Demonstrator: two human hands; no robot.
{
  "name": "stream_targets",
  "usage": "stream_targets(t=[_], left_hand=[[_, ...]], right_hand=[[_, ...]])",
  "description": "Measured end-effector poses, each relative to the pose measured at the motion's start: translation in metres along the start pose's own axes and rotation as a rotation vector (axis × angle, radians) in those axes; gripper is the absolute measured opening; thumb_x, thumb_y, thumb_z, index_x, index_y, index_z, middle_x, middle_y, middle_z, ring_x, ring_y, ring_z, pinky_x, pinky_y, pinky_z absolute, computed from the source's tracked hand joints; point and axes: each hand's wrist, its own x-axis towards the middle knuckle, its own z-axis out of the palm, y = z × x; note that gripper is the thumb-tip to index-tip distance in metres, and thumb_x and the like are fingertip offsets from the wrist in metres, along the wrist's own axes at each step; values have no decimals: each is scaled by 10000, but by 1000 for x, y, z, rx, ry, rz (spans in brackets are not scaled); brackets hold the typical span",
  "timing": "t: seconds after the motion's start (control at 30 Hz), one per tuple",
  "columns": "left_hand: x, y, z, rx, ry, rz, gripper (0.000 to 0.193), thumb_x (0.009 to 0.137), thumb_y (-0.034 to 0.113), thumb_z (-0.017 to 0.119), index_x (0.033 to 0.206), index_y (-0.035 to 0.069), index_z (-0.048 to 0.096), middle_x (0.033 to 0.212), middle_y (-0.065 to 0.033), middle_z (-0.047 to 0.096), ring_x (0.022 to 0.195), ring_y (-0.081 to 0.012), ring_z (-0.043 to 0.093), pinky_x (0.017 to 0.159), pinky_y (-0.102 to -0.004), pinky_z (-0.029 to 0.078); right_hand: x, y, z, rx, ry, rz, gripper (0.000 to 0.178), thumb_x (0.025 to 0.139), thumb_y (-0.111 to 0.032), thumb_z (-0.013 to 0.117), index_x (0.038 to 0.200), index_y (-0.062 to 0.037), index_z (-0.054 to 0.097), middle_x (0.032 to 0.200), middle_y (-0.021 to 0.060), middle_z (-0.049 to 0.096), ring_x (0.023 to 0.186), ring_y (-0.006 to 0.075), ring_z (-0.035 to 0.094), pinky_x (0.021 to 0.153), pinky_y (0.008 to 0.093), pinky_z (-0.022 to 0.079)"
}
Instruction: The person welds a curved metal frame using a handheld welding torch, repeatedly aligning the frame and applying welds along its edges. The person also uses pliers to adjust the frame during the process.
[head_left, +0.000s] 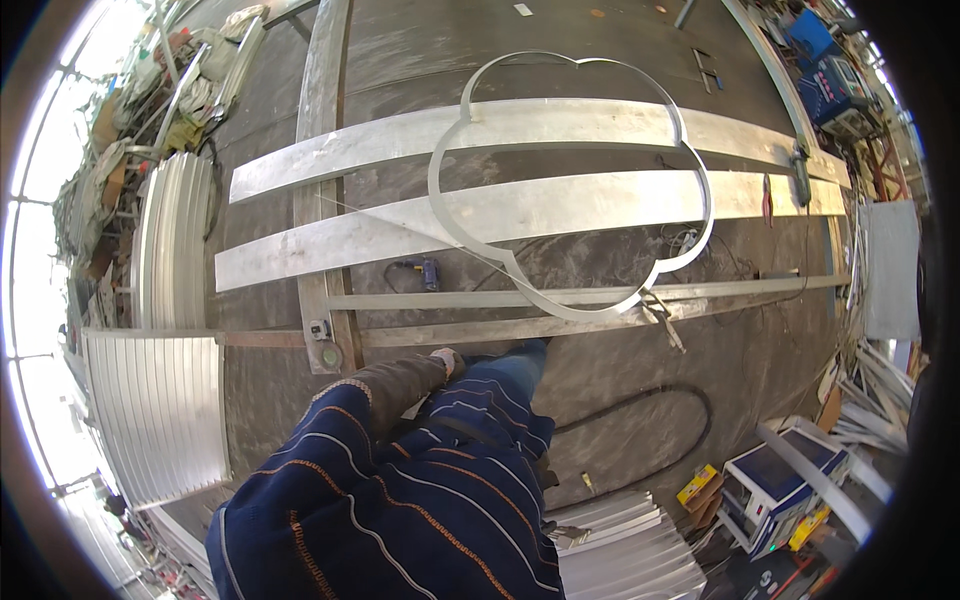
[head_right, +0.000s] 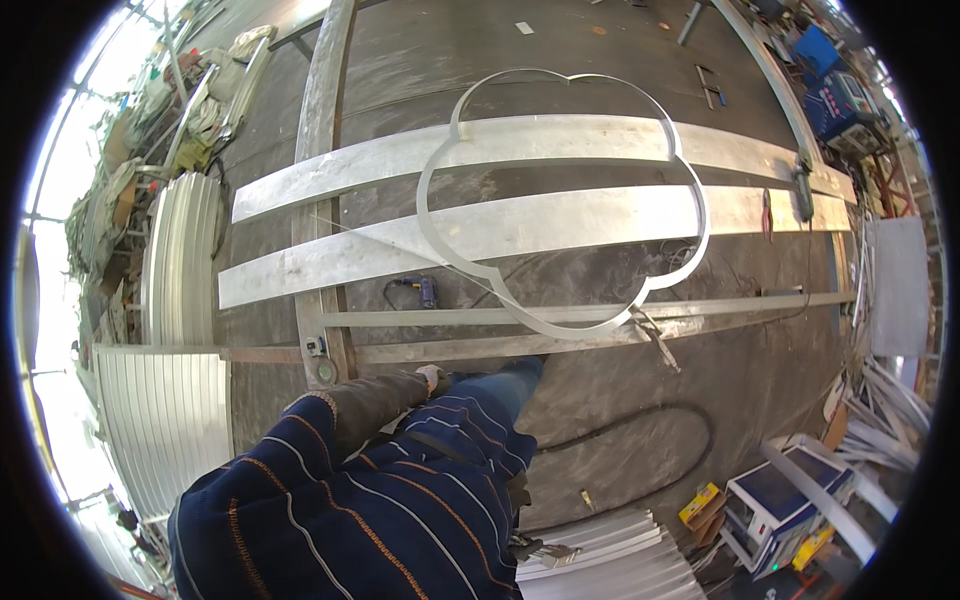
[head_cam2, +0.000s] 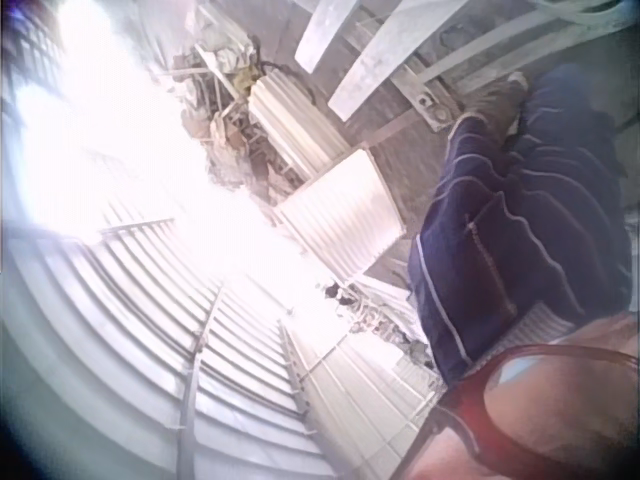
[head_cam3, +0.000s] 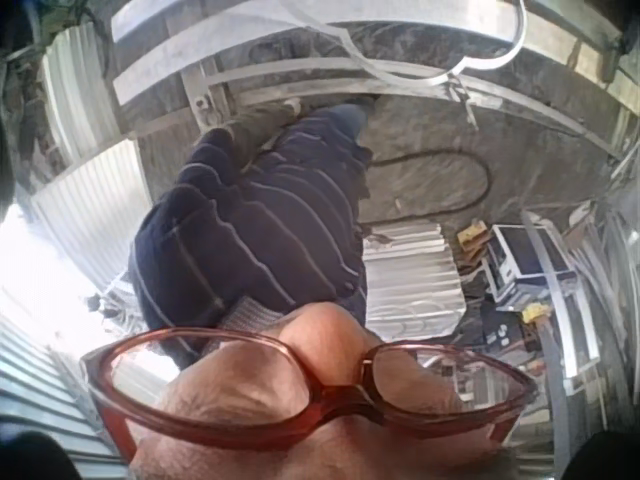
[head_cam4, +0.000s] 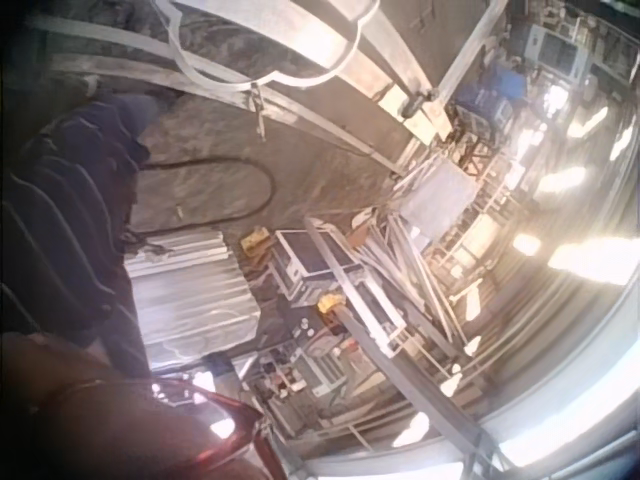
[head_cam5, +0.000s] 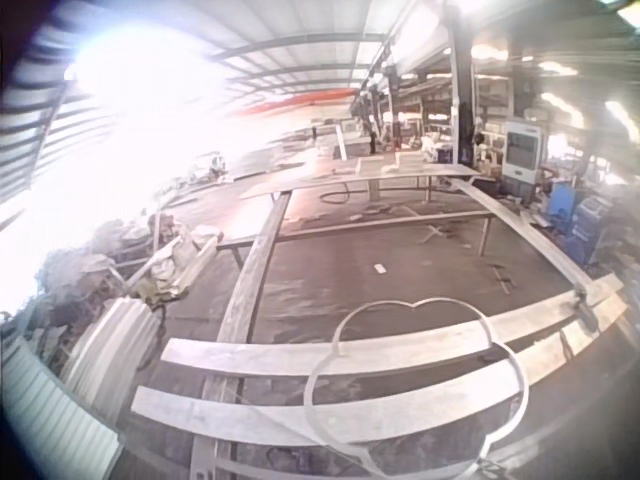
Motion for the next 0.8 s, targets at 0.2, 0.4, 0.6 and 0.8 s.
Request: stream_targets(t=[0.2, 0.4, 0.6, 0.8], left_hand=[[17, 61, 42, -20, 234, -45, 207, 800, 322, 718, 857, 141, 800, 863, -145, 756, 883, -265, 763, 736, -429, 565], [50, 83, 66, -177, 249, 40, 203, 843, 311, 684, 922, 164, 799, 919, -138, 759, 904, -296, 755, 740, -426, 557], [1, 100, 116, -346, 333, -83, 221, 894, 235, 746, 1020, 62, 799, 980, -122, 793, 868, -207, 725, 746, -397, 559], [-50, 134, 197, -631, 359, -214, 278, 908, 273, 740, 1086, 70, 802, 1002, -106, 798, 896, -200, 732, 797, -370, 572]], right_hand=[[60, -97, -29, -72, -51, -70, 352, 900, -309, 781, 991, -15, 611, 773, 139, 667, 587, 254, 611, 518, 381, 457], [109, -176, -61, -131, -88, -147, 376, 892, -320, 785, 1029, -12, 620, 809, 143, 680, 628, 264, 625, 555, 388, 468], [157, -246, -83, -210, -129, -195, 404, 883, -331, 789, 1068, -9, 629, 845, 146, 694, 669, 274, 638, 593, 396, 480], [244, -345, -114, -303, -162, -289, 436, 875, -341, 793, 1107, -6, 638, 881, 149, 708, 711, 285, 652, 630, 404, 491]])
